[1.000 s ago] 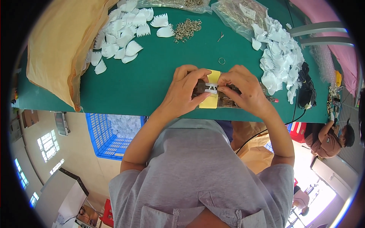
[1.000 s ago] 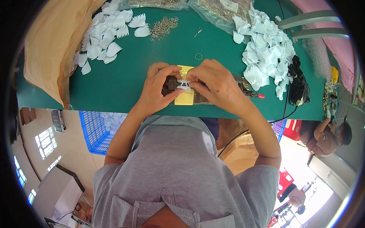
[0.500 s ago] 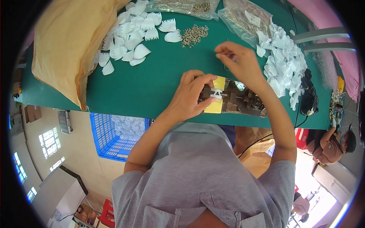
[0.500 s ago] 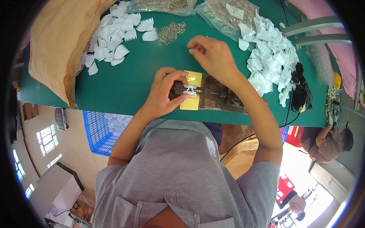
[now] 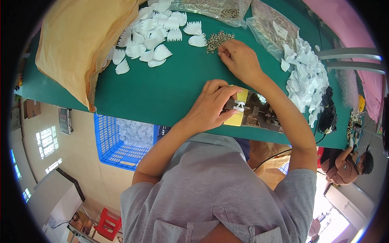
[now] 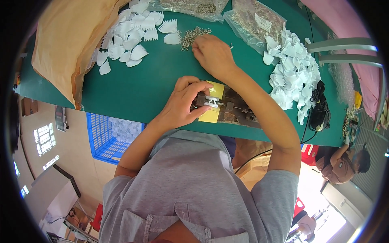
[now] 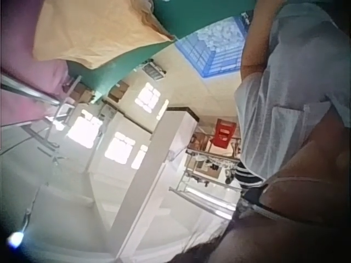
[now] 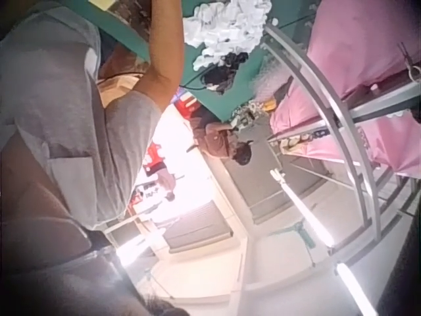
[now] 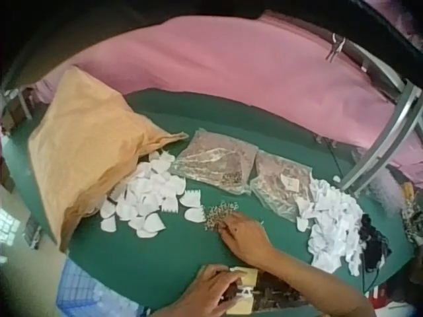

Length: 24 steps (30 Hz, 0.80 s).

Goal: The person assembles hair clips by placing a white plastic shell and a metal spring into a jig. They insert a metal pin, press a lever to join the components, and place the finished clip into a blue crate.

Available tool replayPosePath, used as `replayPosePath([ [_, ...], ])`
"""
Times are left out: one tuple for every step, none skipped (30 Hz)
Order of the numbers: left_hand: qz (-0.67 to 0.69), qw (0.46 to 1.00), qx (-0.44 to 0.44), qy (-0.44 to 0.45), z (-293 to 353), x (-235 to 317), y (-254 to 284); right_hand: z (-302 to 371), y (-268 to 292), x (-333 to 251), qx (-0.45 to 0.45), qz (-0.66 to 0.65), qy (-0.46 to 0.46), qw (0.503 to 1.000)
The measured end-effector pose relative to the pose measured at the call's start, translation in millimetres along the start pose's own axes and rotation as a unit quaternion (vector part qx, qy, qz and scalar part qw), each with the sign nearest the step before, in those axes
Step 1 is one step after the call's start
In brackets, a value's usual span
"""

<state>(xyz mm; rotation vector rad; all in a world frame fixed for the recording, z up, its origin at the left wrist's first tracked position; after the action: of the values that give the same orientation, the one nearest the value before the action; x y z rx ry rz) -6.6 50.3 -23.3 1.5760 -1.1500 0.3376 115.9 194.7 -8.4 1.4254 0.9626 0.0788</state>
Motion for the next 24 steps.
replayPosePath([
  [-0.001,1.000,0.000,0.002,0.5,-0.3,-0.5,7.7,9.1,-0.5,0.000,-0.106,-0.042,0.994],
  [-0.001,1.000,0.000,0.005,1.1,-0.6,-1.3,16.4,17.8,-0.6,0.000,-0.210,-0.084,0.974],
  [0.001,1.000,0.002,0.006,1.4,-0.2,-1.5,25.4,26.8,-1.0,-0.002,-0.209,-0.084,0.974],
  [0.000,1.000,0.003,0.008,1.5,0.0,-1.2,36.4,34.2,0.7,-0.016,-0.282,-0.119,0.952],
  [-0.001,1.000,0.002,0.011,1.7,0.2,-0.6,46.9,39.6,0.3,-0.029,-0.354,-0.153,0.922],
  [0.004,1.000,0.000,0.007,0.1,1.4,0.2,58.5,45.3,-2.5,-0.039,-0.424,-0.183,0.886],
  [0.003,1.000,-0.001,0.009,0.1,1.8,1.5,68.4,50.1,-9.0,-0.025,-0.461,-0.202,0.864],
  [0.002,1.000,-0.003,0.011,0.1,2.2,2.3,77.5,53.3,-13.7,-0.011,-0.497,-0.221,0.839],
  [-0.006,1.000,0.008,0.001,-0.3,2.4,3.6,85.7,54.5,-12.1,-0.011,-0.510,-0.237,0.827],
  [-0.003,1.000,0.005,0.001,-0.5,2.9,2.5,93.3,55.9,-12.4,-0.009,-0.510,-0.240,0.826],
  [0.007,1.000,0.008,0.014,-0.4,3.0,1.5,101.3,57.0,-12.5,-0.001,-0.505,-0.254,0.825],
  [0.018,0.999,0.010,0.026,-0.8,2.4,1.1,109.6,57.6,-14.0,0.009,-0.501,-0.268,0.823],
  [0.020,0.999,0.005,0.024,-2.1,1.4,1.1,117.0,58.2,-17.8,0.031,-0.507,-0.275,0.816],
  [0.009,1.000,0.004,0.001,-3.9,0.9,1.7,122.3,58.4,-21.8,0.035,-0.509,-0.277,0.814],
  [-0.003,1.000,0.004,-0.022,-4.6,1.5,1.3,124.7,60.8,-27.0,0.031,-0.441,-0.243,0.863],
  [-0.003,1.000,0.000,-0.022,-4.0,2.0,0.1,125.9,62.9,-33.2,0.026,-0.370,-0.208,0.905],
  [-0.015,1.000,0.014,-0.021,-3.3,2.4,0.0,124.1,64.7,-42.7,0.035,-0.312,-0.167,0.935],
  [-0.027,0.999,0.028,-0.022,-3.7,3.3,-0.1,127.5,61.7,-45.6,0.038,-0.313,-0.170,0.934],
  [-0.026,0.999,0.025,-0.024,-4.4,3.8,-0.7,131.4,58.6,-47.5,0.049,-0.304,-0.164,0.937],
  [-0.027,0.999,0.025,-0.025,-5.4,4.2,-0.8,134.6,56.5,-49.3,0.060,-0.294,-0.158,0.941],
  [-0.031,0.999,0.027,-0.025,-5.1,3.8,-0.5,136.2,53.5,-50.9,0.060,-0.296,-0.159,0.940],
  [-0.032,0.999,0.025,-0.024,-4.8,3.5,-0.8,137.3,51.8,-52.5,0.069,-0.270,-0.154,0.948],
  [-0.029,0.999,0.026,-0.021,-4.5,2.9,-1.0,138.3,50.3,-53.9,0.077,-0.244,-0.149,0.955],
  [-0.025,0.999,0.026,-0.019,-4.3,2.6,-1.3,139.9,48.6,-55.3,0.077,-0.245,-0.151,0.955],
])
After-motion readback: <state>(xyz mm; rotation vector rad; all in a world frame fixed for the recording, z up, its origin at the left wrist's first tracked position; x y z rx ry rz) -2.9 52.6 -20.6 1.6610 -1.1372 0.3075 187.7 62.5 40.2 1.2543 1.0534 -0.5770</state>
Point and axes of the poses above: each hand's wrist, its own z-axis away from the middle knuckle, its own y-axis out of the back of the hand, x = y × z, the point moved 3 cm from there along -z, towards the middle knuckle, and after that the axes turned 11 degrees about -z, right-handed, at the moved point
